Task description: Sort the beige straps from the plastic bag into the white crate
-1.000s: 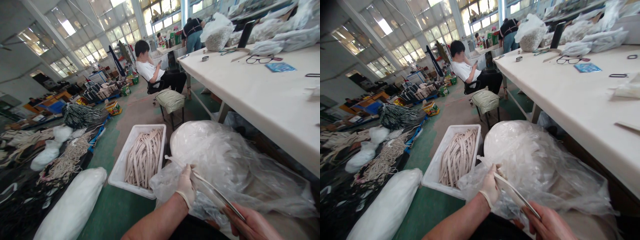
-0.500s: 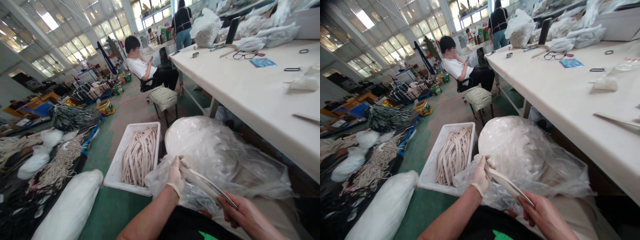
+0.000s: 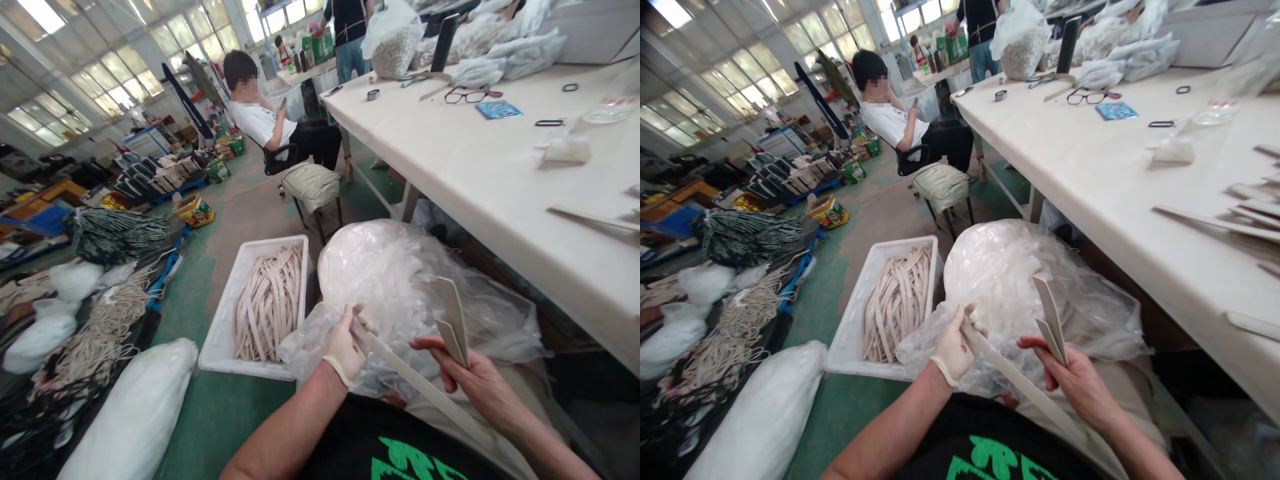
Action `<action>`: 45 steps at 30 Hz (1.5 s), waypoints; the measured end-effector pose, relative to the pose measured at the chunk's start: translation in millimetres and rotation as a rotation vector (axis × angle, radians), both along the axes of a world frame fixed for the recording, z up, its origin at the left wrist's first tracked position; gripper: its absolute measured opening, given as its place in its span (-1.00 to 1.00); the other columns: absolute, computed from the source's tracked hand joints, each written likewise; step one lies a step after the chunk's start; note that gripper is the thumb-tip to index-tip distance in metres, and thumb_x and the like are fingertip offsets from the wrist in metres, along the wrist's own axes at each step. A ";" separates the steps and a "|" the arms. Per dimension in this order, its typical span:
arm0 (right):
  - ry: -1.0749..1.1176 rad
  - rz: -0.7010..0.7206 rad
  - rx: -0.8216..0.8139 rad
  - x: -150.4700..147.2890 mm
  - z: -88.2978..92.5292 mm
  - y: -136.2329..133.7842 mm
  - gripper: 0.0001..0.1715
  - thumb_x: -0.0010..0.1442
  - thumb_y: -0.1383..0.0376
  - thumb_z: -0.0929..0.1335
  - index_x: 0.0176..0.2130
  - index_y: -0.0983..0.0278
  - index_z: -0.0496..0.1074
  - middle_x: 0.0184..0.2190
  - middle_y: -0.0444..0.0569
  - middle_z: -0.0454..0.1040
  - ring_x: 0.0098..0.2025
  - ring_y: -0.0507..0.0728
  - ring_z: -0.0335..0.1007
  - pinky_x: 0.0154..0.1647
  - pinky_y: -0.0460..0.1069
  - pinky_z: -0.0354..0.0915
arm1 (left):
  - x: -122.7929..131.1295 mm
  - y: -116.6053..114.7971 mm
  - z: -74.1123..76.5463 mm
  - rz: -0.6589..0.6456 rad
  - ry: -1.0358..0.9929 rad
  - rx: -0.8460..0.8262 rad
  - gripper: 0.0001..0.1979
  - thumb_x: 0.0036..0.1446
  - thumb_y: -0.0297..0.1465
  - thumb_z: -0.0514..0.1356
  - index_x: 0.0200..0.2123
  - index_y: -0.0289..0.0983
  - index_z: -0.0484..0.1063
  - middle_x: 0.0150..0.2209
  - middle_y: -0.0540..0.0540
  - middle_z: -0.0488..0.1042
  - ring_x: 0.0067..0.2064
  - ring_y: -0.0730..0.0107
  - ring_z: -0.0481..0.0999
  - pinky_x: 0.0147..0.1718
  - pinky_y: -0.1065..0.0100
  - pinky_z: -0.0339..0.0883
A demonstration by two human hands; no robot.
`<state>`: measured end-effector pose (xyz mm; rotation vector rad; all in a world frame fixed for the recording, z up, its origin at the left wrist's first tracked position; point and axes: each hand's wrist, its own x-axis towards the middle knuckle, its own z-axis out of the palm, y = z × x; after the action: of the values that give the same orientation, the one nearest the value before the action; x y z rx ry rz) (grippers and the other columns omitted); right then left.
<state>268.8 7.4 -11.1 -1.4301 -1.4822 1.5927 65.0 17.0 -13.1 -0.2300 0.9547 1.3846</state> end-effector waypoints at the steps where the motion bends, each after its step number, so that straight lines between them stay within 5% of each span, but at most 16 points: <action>1: 0.012 0.000 0.000 0.2 0.5 -0.6 -0.30 0.11 -0.21 0.33 -0.08 0.29 0.56 -0.55 -0.08 0.45 -0.60 0.03 0.19 -0.54 -0.07 0.26 | -1.4 0.6 1.0 -0.005 -0.034 0.007 -0.77 0.20 -0.29 0.23 -0.27 -0.39 0.50 -0.57 0.04 0.33 -0.55 0.53 0.38 -0.43 0.42 0.38; 6: 0.039 0.094 -0.054 -2.8 15.1 -7.8 -0.32 0.09 -0.22 0.33 -0.15 0.26 0.60 -0.38 0.02 0.55 -0.54 0.09 0.32 -0.62 -0.07 0.23 | -7.3 4.0 -2.5 0.012 -0.086 0.063 -0.78 0.24 -0.31 0.19 -0.30 -0.36 0.51 -0.57 0.03 0.34 -0.54 0.50 0.39 -0.43 0.40 0.38; 11: 0.027 0.287 -0.150 1.3 19.5 -14.2 -0.39 0.15 -0.10 0.34 0.00 0.26 0.52 -0.43 -0.01 0.56 -0.36 0.22 0.48 -0.32 0.03 0.42 | -15.6 7.4 -4.8 0.062 -0.037 0.077 -0.76 0.27 -0.31 0.14 -0.28 -0.37 0.51 -0.57 0.03 0.35 -0.54 0.50 0.40 -0.43 0.42 0.38; 17: -0.034 0.213 0.065 -13.7 7.6 -14.1 -0.52 0.16 0.08 0.37 0.01 0.26 0.48 -0.22 -0.03 0.58 -0.22 0.20 0.49 -0.16 -0.02 0.39 | 3.7 -0.1 -5.3 -0.018 -0.083 0.014 -0.76 0.26 -0.28 0.15 -0.28 -0.35 0.49 -0.57 0.01 0.37 -0.54 0.48 0.42 -0.44 0.43 0.38; 22: 0.070 0.190 -0.012 -26.1 4.5 -6.8 -0.45 0.20 0.01 0.33 0.05 0.29 0.47 -0.46 -0.08 0.53 -0.48 0.12 0.44 -0.46 -0.06 0.38 | 17.9 -10.3 -4.6 -0.133 -0.063 -0.052 -0.76 0.28 -0.35 0.12 -0.29 -0.40 0.49 -0.53 -0.04 0.43 -0.52 0.49 0.44 -0.48 0.48 0.34; 25: 0.090 0.044 -0.004 -21.4 -1.9 -2.9 -0.45 0.22 -0.04 0.31 -0.01 0.28 0.52 -0.36 -0.01 0.58 -0.57 0.06 0.37 -0.57 -0.07 0.35 | 11.5 -11.3 0.7 -0.148 -0.129 -0.002 -0.72 0.29 -0.30 0.11 -0.27 -0.40 0.50 -0.54 -0.03 0.42 -0.51 0.46 0.45 -0.40 0.40 0.39; 28: 0.112 -0.028 0.143 -13.5 -10.8 -2.1 -0.54 0.18 -0.01 0.38 -0.09 0.25 0.57 -0.09 0.12 0.57 -0.33 0.16 0.51 -0.44 -0.03 0.45 | 4.8 -10.0 4.1 -0.133 -0.169 0.040 -0.72 0.26 -0.29 0.14 -0.22 -0.40 0.52 -0.51 -0.05 0.45 -0.46 0.43 0.48 -0.31 0.36 0.41; 32: 0.168 0.136 0.370 -14.1 -15.1 -5.4 -0.59 0.05 0.14 0.51 -0.09 0.19 0.60 0.07 0.14 0.49 0.01 0.31 0.47 -0.06 0.08 0.44 | 11.0 -10.4 -3.0 -0.175 -0.181 0.004 -0.69 0.29 -0.29 0.07 -0.23 -0.40 0.52 -0.40 -0.14 0.54 -0.35 0.36 0.55 -0.25 0.35 0.40; 35: 0.172 0.190 0.442 -21.6 -8.7 -5.0 -0.67 0.04 0.15 0.52 -0.16 0.15 0.63 -0.04 0.09 0.57 -0.09 0.30 0.53 -0.07 0.08 0.44 | 20.8 -13.8 -12.5 -0.247 -0.177 0.015 -0.67 0.30 -0.27 0.06 -0.23 -0.41 0.52 -0.39 -0.17 0.55 -0.38 0.35 0.55 -0.30 0.36 0.39; 39: 0.076 0.089 0.289 -16.7 4.5 1.5 -0.62 0.16 -0.03 0.39 -0.31 0.18 0.65 -0.43 0.01 0.61 -0.47 0.18 0.49 -0.46 -0.04 0.44 | 20.6 -14.6 -19.5 -0.314 -0.211 0.090 -0.72 0.23 -0.33 0.16 -0.17 -0.45 0.51 -0.29 -0.21 0.57 -0.34 0.33 0.56 -0.29 0.36 0.39; 45: -0.031 -0.168 0.223 57.5 -2.2 8.4 -0.34 -0.04 -0.28 0.40 -0.59 0.24 0.55 -0.52 0.08 0.54 -0.57 0.15 0.40 -0.61 -0.04 0.36 | -25.3 10.5 -8.1 -0.024 -0.072 0.002 -0.78 0.23 -0.33 0.15 -0.20 -0.35 0.50 -0.26 -0.14 0.58 -0.28 0.35 0.57 -0.25 0.37 0.42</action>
<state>326.3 15.8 -13.4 -1.4153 -1.4643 1.2684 39.7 27.4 -21.2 -0.2644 0.8942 1.3461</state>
